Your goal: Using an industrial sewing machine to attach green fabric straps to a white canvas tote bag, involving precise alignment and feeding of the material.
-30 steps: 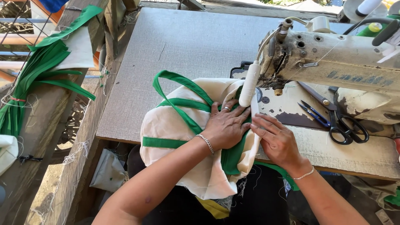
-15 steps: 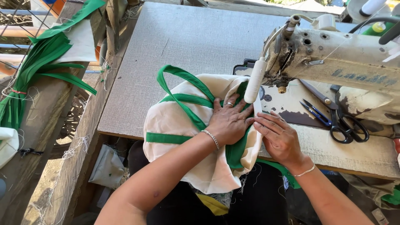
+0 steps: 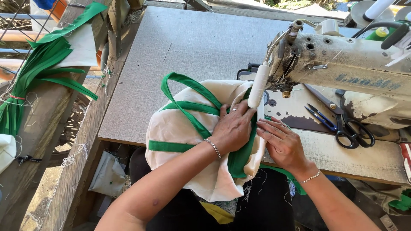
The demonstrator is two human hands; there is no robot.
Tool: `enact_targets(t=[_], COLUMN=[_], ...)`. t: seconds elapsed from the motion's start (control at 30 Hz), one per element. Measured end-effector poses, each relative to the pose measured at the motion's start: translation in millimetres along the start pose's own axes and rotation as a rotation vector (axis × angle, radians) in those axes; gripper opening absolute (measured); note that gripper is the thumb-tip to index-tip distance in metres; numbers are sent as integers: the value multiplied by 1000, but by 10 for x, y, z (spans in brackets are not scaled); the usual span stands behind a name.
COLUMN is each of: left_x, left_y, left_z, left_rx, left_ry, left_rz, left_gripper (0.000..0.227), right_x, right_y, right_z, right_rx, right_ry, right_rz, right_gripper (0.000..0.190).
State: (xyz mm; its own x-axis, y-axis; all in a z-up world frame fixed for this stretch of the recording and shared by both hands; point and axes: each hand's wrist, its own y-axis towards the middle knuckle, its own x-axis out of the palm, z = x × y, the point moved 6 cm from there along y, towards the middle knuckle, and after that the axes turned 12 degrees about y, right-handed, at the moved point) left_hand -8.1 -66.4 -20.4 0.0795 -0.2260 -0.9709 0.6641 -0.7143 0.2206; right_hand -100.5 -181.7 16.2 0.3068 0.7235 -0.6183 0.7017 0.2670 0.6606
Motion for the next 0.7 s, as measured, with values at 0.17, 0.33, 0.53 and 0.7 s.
enact_targets(t=[0.17, 0.33, 0.53, 0.7], left_x=[-228, -284, -161, -144], left_y=[5, -16, 11, 8], left_z=[51, 73, 43, 49], left_rx=[-58, -16, -12, -21], left_ry=[82, 91, 92, 48], left_rz=[16, -81, -138, -116], left_gripper=[39, 45, 48, 48], right_x=[-3, 20, 43, 12], right_y=[13, -25, -26, -4], right_z=[-22, 26, 73, 72], right_rx=[-24, -24, 8, 47], right_ry=[-37, -25, -1, 44], right_rz=[-9, -14, -66, -89], right_gripper=[31, 32, 29, 28])
